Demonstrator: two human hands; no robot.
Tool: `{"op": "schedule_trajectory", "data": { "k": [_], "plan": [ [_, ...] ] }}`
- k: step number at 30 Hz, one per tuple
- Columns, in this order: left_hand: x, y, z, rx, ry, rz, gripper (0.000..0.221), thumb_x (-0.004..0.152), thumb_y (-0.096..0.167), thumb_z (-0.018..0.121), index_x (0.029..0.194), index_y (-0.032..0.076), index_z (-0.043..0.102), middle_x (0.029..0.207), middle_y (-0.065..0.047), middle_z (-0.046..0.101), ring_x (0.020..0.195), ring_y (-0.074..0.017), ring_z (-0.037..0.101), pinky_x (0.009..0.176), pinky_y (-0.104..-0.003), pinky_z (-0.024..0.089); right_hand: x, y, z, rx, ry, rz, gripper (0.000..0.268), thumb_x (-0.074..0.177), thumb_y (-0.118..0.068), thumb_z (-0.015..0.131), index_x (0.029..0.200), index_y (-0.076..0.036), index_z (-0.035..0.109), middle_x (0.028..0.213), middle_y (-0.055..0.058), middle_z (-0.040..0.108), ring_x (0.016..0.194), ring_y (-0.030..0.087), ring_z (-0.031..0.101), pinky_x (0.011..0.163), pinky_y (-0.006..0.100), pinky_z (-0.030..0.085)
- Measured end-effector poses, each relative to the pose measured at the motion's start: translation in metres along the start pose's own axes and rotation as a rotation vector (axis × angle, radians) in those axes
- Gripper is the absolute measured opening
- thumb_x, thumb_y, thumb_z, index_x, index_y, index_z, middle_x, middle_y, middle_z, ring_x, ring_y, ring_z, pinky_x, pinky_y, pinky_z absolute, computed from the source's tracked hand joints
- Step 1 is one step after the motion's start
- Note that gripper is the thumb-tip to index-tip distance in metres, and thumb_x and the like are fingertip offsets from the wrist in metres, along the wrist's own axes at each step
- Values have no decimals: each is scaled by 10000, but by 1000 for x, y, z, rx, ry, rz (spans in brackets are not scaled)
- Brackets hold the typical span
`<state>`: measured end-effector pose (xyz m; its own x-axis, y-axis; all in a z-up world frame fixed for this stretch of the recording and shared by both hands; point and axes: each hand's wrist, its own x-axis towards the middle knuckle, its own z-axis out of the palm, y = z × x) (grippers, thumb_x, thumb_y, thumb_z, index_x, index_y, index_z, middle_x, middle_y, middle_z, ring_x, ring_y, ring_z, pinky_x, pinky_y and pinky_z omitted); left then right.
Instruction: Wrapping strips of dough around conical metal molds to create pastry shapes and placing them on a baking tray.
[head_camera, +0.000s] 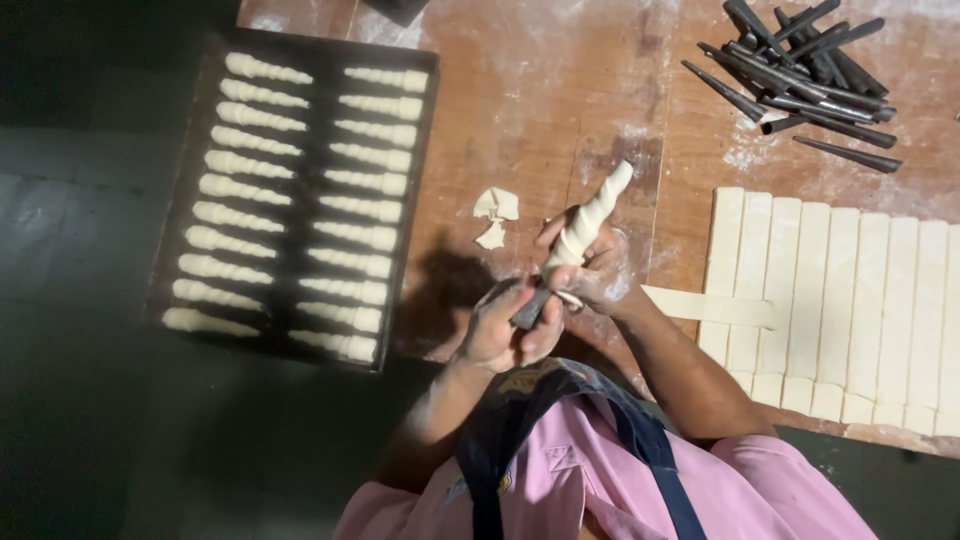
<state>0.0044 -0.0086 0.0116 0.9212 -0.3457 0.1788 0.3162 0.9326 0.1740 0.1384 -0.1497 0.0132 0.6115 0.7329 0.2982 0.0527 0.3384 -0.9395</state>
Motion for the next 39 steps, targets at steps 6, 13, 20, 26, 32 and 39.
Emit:
{"op": "schedule_trajectory", "data": {
  "k": [6, 13, 20, 26, 32, 39],
  "plan": [
    [3, 0, -2, 2172, 511, 882, 427, 1201, 447, 509, 1090, 43, 587, 773, -90, 621, 703, -230, 606, 644, -309, 458, -2, -6, 3, -29, 309, 56, 493, 920, -298, 875, 1201, 9, 611, 899, 48, 688, 753, 87, 641, 660, 244, 503],
    [15, 7, 44, 943, 292, 445, 400, 1142, 367, 580, 1094, -31, 583, 757, -91, 598, 648, -207, 593, 558, -323, 471, 1, -10, -9, -138, 50, 5, 499, 884, -392, 849, 1139, -6, 660, 933, 49, 702, 806, 110, 658, 725, 253, 531],
    [0, -1, 11, -189, -70, -80, 469, 1179, 410, 582, 1123, -55, 610, 777, -74, 629, 670, -220, 642, 569, -323, 510, -5, -4, -12, -122, 33, -131, 559, 867, -432, 860, 1172, -15, 649, 1050, 55, 659, 852, 109, 618, 729, 249, 509],
    [18, 7, 37, 1987, 445, 841, 395, 1173, 399, 539, 1192, 5, 546, 872, -156, 648, 738, -246, 665, 639, -310, 523, -2, -13, -9, -200, 227, 93, 570, 834, -419, 885, 1158, -25, 631, 934, 49, 733, 820, 117, 689, 732, 264, 565],
    [7, -2, -7, -142, 45, -64, 503, 1167, 451, 560, 1081, -43, 595, 690, -91, 626, 548, -229, 611, 476, -336, 505, -9, -23, -9, 38, 17, 219, 607, 768, -370, 921, 1172, -18, 636, 844, 84, 749, 731, 158, 730, 676, 298, 593],
    [19, 13, 28, 1793, 349, 692, 583, 1208, 532, 466, 1142, -34, 591, 809, -99, 616, 626, -220, 631, 544, -348, 523, -3, -13, -12, -10, 163, 190, 540, 832, -337, 892, 1183, -20, 631, 1048, 68, 737, 939, 120, 701, 835, 282, 577]
  ]
}}
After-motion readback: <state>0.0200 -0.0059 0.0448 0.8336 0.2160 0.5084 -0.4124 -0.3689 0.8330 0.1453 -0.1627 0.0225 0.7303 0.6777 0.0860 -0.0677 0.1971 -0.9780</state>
